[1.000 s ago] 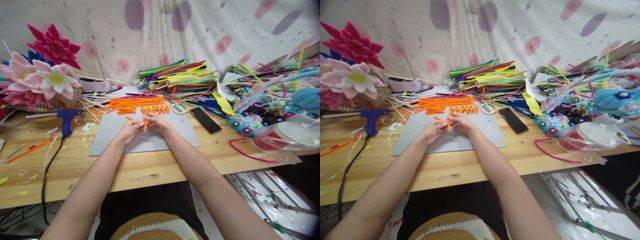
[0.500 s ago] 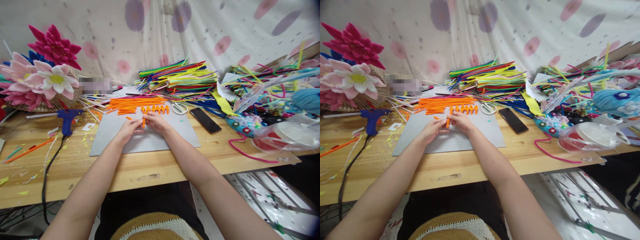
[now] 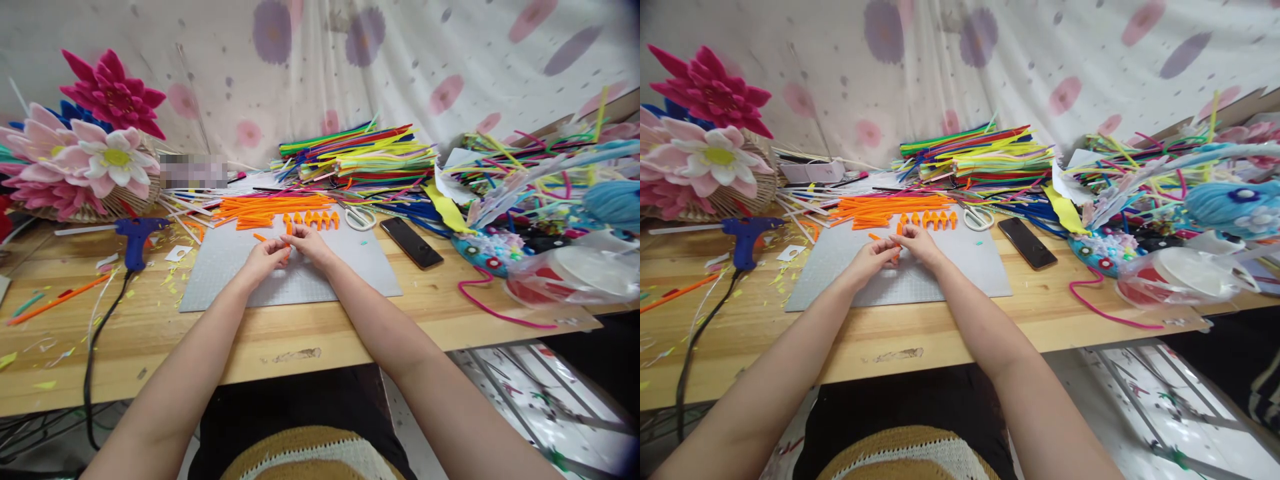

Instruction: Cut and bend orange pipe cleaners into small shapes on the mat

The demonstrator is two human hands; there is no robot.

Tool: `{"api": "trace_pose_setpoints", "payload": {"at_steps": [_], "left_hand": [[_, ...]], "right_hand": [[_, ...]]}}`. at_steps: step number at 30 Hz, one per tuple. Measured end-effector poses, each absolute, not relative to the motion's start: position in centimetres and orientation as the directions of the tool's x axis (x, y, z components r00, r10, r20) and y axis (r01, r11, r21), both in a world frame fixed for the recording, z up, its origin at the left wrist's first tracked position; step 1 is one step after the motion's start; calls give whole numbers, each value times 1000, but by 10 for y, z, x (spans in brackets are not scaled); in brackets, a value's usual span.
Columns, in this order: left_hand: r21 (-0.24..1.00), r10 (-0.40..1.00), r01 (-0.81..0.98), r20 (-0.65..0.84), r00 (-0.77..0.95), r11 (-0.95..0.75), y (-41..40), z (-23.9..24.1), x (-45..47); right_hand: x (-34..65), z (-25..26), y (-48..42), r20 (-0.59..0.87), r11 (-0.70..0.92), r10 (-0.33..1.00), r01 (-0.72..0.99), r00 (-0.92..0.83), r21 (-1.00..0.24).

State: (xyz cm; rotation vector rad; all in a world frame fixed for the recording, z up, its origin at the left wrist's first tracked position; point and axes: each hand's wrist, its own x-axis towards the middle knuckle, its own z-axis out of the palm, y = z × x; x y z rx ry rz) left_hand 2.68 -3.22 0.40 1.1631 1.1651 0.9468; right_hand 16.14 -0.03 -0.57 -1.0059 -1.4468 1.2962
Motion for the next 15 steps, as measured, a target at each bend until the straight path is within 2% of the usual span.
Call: {"api": "trace_pose_setpoints", "payload": {"at_steps": [6, 10, 13, 15], "left_hand": [[979, 966, 26, -203, 159, 201, -36, 8, 29], [982, 965, 70, -185, 183, 175, -35, 8, 27], [984, 989, 153, -103, 104, 86, -29, 2, 21], [982, 1000, 191, 18, -9, -16, -23, -2, 16]], "right_hand": [[163, -4, -3, 76, 56, 949, -73, -305, -996], [164, -6, -1, 52, 35, 941, -58, -335, -998], [164, -7, 1, 35, 28, 942, -27, -335, -999], [164, -6, 0, 2, 4, 918, 4, -396, -1000]]}}
